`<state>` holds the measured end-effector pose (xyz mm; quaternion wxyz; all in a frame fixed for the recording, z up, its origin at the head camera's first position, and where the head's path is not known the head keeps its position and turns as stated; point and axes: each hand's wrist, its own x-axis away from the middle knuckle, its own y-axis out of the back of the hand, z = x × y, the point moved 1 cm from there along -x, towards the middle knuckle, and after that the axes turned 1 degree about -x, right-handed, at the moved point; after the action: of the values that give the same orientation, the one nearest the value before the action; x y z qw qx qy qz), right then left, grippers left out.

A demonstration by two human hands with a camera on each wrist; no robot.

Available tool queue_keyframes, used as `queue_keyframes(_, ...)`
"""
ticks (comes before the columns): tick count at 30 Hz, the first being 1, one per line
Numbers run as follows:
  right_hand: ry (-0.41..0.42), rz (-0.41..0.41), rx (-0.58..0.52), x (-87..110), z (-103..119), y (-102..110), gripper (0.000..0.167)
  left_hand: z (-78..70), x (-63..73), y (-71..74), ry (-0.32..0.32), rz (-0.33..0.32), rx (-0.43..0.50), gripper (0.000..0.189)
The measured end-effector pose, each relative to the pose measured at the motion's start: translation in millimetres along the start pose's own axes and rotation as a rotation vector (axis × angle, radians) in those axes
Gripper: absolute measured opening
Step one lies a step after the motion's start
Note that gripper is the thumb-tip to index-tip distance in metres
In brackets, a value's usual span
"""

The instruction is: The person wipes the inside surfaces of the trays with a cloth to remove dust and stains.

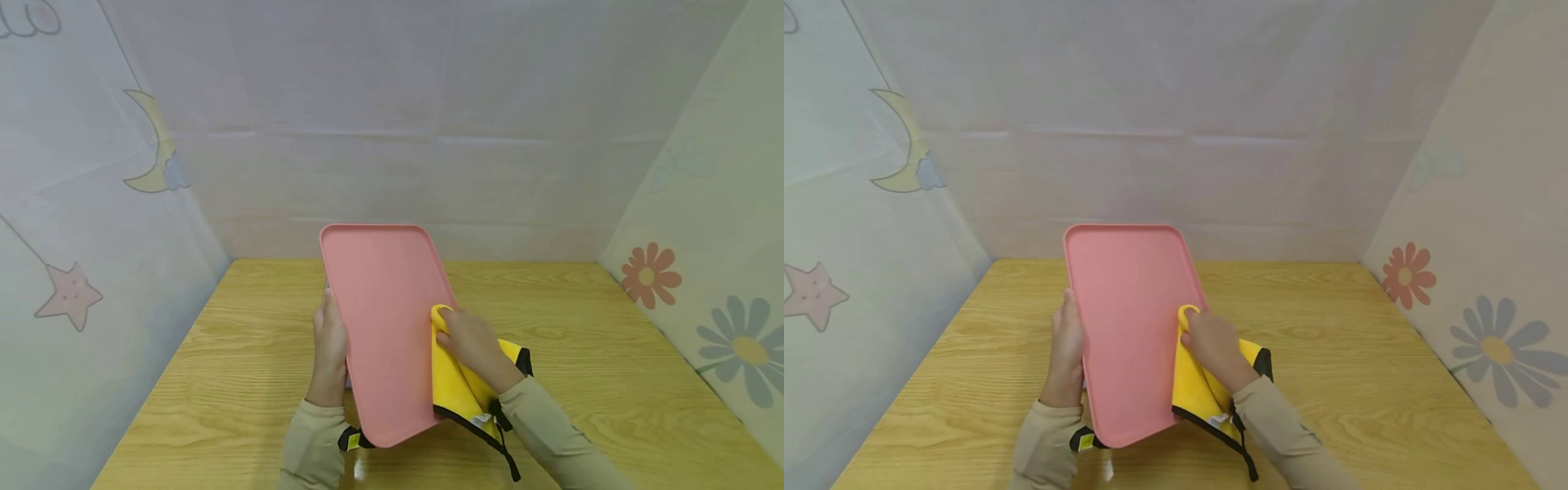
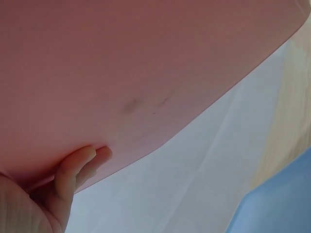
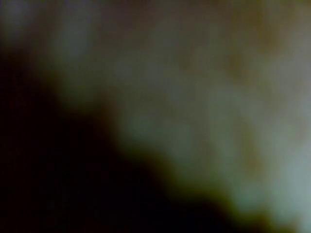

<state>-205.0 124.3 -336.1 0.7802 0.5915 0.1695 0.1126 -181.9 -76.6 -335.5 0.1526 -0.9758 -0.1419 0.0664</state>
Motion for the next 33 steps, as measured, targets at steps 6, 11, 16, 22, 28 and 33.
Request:
queue_keyframes(6, -0.021, 0.016, 0.026, -1.7, -12.4, -3.5, 0.015, -2.3, 0.8, 0.8, 0.005, -0.031, -0.040, 0.047)
queue_keyframes(11, -0.051, 0.026, 0.037, -3.4, -20.4, -6.0, 0.016, -4.9, 1.5, 1.7, -0.008, -0.041, -0.042, 0.046)
queue_keyframes(16, -0.056, 0.032, 0.025, -3.3, -22.1, -7.2, 0.016, -6.0, 1.8, 2.1, -0.008, -0.028, -0.026, 0.044)
queue_keyframes(22, -0.049, 0.011, 0.002, -1.1, -20.3, -7.1, 0.009, -5.6, 1.6, 1.1, -0.002, -0.035, -0.032, 0.044)
queue_keyframes(28, -0.014, -0.017, -0.004, 1.5, -14.1, -7.7, 0.011, -3.5, 0.9, -2.1, -0.004, -0.063, -0.040, 0.046)
queue_keyframes(33, 0.044, -0.040, 0.002, 5.0, 0.3, -8.6, 0.013, -1.2, 0.6, -5.1, 0.007, -0.073, -0.043, 0.049)
